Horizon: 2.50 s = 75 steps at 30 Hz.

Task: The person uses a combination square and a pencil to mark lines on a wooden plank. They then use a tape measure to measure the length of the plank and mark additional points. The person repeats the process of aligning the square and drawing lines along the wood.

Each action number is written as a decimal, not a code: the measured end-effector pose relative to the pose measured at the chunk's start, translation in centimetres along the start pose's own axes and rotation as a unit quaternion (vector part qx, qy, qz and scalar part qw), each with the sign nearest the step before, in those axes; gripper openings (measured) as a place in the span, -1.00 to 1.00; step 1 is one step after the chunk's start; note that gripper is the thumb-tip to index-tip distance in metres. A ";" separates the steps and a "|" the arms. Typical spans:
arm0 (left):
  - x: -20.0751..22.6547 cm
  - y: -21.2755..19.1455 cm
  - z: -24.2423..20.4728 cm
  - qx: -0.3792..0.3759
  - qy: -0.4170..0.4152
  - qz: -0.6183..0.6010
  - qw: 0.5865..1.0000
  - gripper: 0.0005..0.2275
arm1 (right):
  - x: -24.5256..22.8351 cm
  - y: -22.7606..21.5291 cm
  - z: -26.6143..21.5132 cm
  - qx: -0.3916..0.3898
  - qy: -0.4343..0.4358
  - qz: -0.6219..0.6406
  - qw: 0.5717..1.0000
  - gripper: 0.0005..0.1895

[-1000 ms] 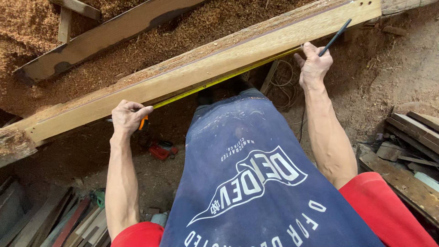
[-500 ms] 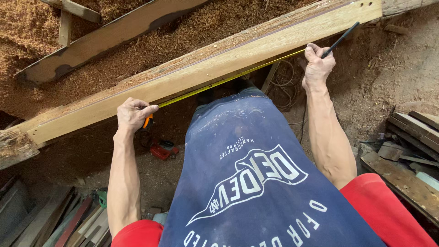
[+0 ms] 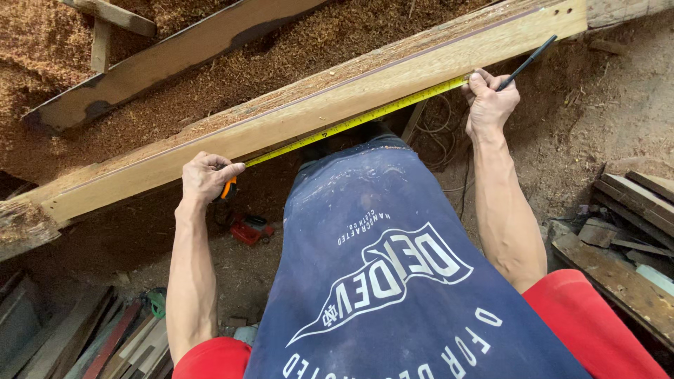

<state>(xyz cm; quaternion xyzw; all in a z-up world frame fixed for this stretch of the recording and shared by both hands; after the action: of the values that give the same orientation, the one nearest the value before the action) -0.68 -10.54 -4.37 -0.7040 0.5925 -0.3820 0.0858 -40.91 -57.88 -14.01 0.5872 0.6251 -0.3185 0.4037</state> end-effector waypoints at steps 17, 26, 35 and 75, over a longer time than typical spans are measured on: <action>0.0 -0.2 0.1 -0.012 -0.012 0.026 1.000 -0.73 | -2.3 0.8 0.0 0.008 0.015 -0.134 0.991 -0.64; -1.3 -1.7 0.2 0.080 0.057 0.092 0.991 -0.63 | 0.8 -2.6 5.5 0.070 -0.001 -0.216 0.974 -0.61; -1.5 -3.0 0.0 0.146 -0.061 0.075 0.985 -0.64 | 3.4 -3.5 6.7 -0.107 0.083 -0.205 0.969 -0.88; 5.4 15.2 -0.5 0.234 -0.061 -0.447 0.861 -0.51 | -1.4 26.5 -16.8 -0.618 0.063 -0.430 0.655 -0.52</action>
<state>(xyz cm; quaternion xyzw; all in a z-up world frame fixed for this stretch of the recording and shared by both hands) -12.63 -19.51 -10.34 -0.8744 0.1007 -0.4630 0.1043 -16.85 -40.99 -2.86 -0.1129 0.8844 0.0415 0.4510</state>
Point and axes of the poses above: each hand's wrist, its own z-axis towards the middle knuckle, its own y-axis out of the palm, x = y × z, the point moved 5 cm from there along z, towards the middle knuckle, and after that the axes turned 7 degrees about -z, right-handed, at the moved point
